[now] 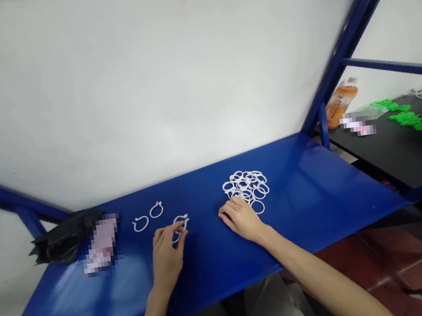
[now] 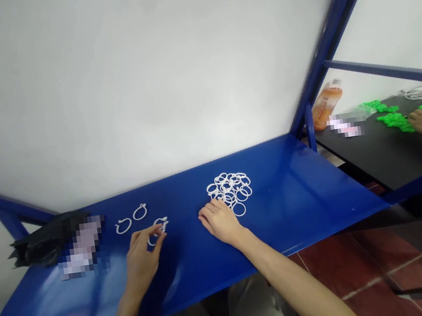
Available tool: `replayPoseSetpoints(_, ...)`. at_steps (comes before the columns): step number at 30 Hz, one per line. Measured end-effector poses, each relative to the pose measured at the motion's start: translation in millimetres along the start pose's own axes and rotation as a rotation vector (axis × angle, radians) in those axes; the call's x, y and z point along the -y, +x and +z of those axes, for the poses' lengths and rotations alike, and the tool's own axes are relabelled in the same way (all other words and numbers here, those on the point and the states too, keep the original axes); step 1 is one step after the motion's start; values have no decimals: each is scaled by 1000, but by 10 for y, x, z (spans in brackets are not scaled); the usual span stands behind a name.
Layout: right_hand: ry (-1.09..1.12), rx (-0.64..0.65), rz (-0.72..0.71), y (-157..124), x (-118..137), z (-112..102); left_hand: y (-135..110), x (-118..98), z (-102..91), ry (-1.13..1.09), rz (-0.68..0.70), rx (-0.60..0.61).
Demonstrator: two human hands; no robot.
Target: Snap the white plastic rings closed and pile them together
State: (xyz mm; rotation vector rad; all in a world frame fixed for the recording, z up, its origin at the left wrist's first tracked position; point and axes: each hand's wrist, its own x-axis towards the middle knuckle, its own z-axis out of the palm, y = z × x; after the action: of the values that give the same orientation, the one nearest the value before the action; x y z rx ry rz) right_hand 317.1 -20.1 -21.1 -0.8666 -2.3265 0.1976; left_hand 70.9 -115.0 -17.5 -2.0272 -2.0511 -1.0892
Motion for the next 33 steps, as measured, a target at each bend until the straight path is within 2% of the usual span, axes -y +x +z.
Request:
replayPoseSetpoints(5,275,-74,18,6,80,-98,120,-305,260,-114,170,57)
replayPoseSetpoints(8,369,-119,29,-3,71,-87,197,-427,400,-152,262,97)
replayPoseSetpoints(11,401,-145,62,-13,36,-49,224,-479,472,-167,282,53)
replayPoseSetpoints(14,412,-133,59,-14,22,-39,196,-473,492,-148,234,18)
replayPoseSetpoints(21,434,-69,27,-12,47,-56,123,-396,499,-114,248,221)
replayPoseSetpoints(30,421,-7,6,-27,25,-48,127,-459,477,-130,275,214)
replayPoseSetpoints(33,423,-24,17,-31,27,-27,124,-454,488,-126,264,202)
